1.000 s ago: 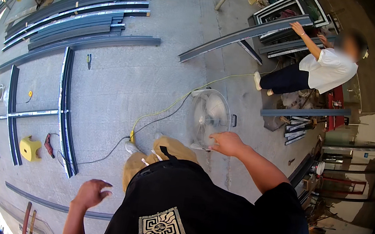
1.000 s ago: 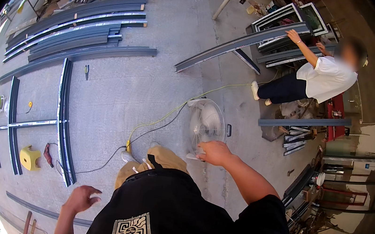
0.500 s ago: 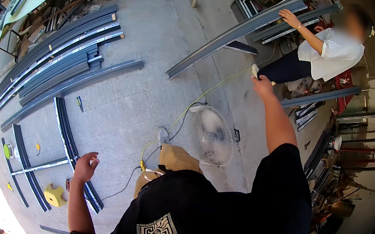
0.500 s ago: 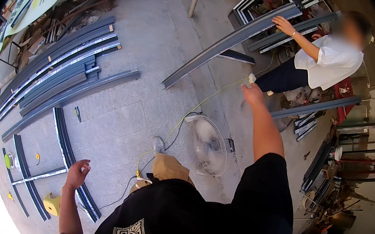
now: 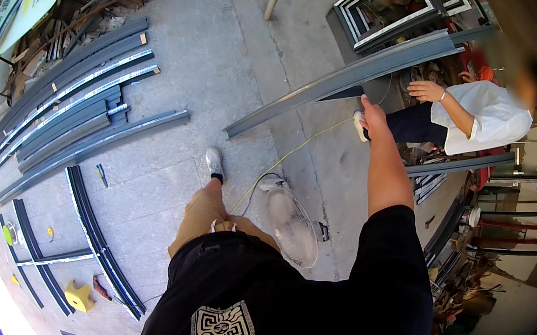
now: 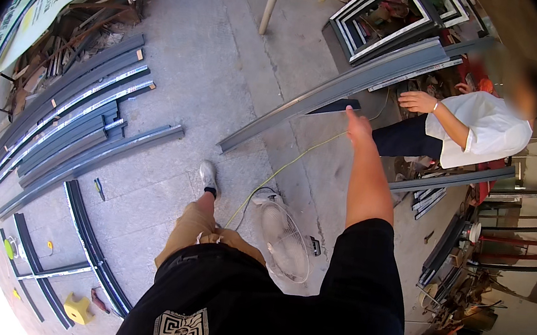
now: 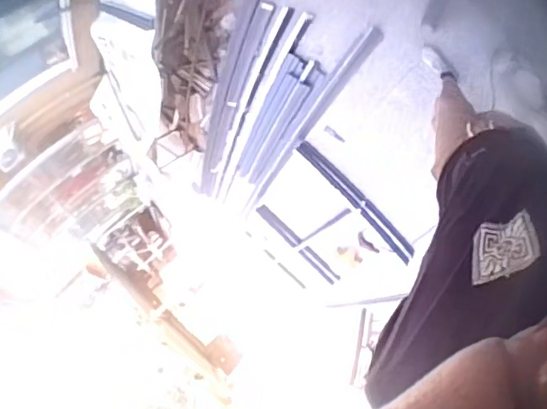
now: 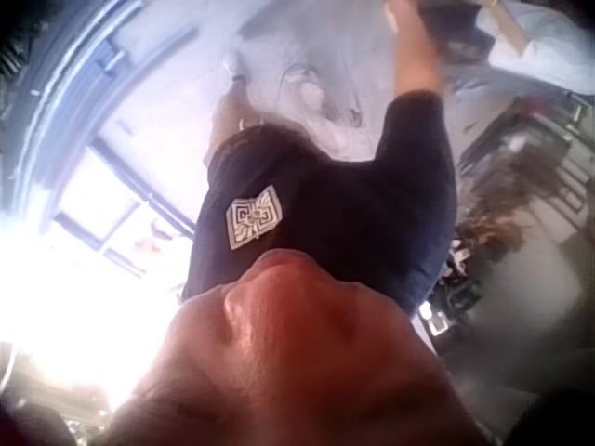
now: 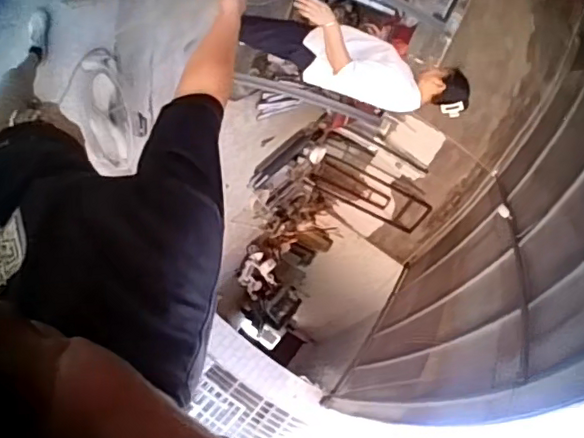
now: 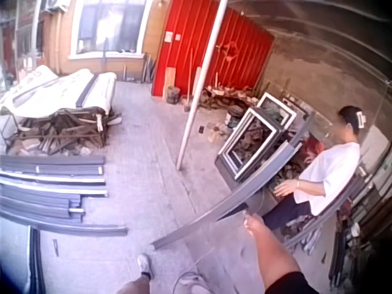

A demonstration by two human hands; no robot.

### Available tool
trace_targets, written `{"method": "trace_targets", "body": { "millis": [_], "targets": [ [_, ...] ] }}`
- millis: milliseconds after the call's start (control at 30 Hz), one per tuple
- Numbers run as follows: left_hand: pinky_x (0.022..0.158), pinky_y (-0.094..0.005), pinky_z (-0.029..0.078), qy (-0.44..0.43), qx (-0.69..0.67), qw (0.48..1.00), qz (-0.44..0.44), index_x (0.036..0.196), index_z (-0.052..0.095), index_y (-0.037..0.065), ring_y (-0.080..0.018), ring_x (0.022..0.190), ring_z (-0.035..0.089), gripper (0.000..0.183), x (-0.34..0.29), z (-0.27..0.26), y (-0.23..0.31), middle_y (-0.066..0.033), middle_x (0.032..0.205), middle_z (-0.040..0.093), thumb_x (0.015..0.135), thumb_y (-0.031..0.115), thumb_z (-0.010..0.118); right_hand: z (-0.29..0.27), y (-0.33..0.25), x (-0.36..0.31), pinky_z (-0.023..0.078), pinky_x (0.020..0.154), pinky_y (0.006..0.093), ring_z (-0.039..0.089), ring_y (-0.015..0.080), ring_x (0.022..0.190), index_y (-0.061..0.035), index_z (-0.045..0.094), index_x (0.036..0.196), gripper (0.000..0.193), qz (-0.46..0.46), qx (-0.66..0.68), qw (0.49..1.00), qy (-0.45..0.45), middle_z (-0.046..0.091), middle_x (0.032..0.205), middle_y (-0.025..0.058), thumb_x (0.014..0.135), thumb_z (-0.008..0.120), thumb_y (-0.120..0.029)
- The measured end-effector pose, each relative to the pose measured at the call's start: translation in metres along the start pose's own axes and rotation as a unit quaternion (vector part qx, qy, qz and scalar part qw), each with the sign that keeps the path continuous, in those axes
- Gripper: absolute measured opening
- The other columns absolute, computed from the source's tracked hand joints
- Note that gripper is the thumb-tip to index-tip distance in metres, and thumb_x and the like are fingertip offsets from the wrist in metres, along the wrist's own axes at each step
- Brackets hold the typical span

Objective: The person handles metal window frame profiles, positioning a horizontal piece against a vertical frame, and then secures a component using a power tool with a yellow casing.

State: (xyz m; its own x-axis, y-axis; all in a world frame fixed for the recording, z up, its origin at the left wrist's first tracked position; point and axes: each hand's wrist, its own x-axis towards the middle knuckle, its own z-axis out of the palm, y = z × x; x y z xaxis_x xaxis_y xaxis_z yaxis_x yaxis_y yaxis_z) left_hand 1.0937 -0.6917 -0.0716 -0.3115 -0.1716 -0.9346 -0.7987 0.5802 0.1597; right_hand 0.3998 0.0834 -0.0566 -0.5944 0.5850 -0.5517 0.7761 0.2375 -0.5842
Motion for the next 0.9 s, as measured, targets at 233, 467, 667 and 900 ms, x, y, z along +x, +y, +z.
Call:
{"method": "trace_targets", "body": {
  "millis": [233,467,667,900],
  "targets": [
    [0.083,-0.035,0.051,0.172,-0.053,0.983,0.045,0.104,0.072,0.002,-0.019,0.09,0.066,0.03,0.09,-0.211,0.218,-0.0099,0.091,0.07,0.101,0.028,0.059,0.01,-0.075,0.01,0.055,0.1,0.0403,0.055,0.0281,0.124,-0.0045,0.045,0.154,0.09,0.095,0.095,0.991,0.025,0.052,0.136,0.0137,0.09,0.076,-0.06],
    [0.102,-0.0347,0.051,0.178,-0.328,0.855,0.361,0.144,0.057,0.002,-0.0186,0.113,0.066,0.04,-0.034,-0.35,0.43,-0.0102,0.123,0.069,0.111,0.024,0.054,0.058,-0.024,0.017,0.047,0.102,0.0427,0.054,0.0244,0.126,-0.017,0.056,0.144,0.067,0.129,0.267,0.955,-0.009,0.057,0.139,0.0052,0.087,0.083,-0.037],
    [0.095,-0.0357,0.055,0.202,-0.244,0.944,0.098,0.134,0.065,0.004,-0.0247,0.106,0.071,0.041,-0.026,-0.227,0.19,-0.0146,0.111,0.076,0.104,0.032,0.062,0.147,0.007,-0.14,0.045,0.113,0.0426,0.056,0.0288,0.123,-0.0041,0.058,0.132,0.044,0.136,0.276,0.94,-0.149,0.06,0.13,0.012,0.095,0.069,-0.024],
    [0.086,-0.0352,0.056,0.086,-0.386,0.897,-0.199,0.137,0.065,0.004,-0.0203,0.098,0.07,0.05,-0.047,0.003,0.048,-0.0112,0.109,0.075,0.099,0.037,0.064,0.187,-0.069,-0.166,0.051,0.106,0.0389,0.059,0.0288,0.119,0.0025,0.058,0.125,0.042,0.131,0.166,0.963,-0.166,0.062,0.126,0.0153,0.092,0.064,-0.023]
  ]
}}
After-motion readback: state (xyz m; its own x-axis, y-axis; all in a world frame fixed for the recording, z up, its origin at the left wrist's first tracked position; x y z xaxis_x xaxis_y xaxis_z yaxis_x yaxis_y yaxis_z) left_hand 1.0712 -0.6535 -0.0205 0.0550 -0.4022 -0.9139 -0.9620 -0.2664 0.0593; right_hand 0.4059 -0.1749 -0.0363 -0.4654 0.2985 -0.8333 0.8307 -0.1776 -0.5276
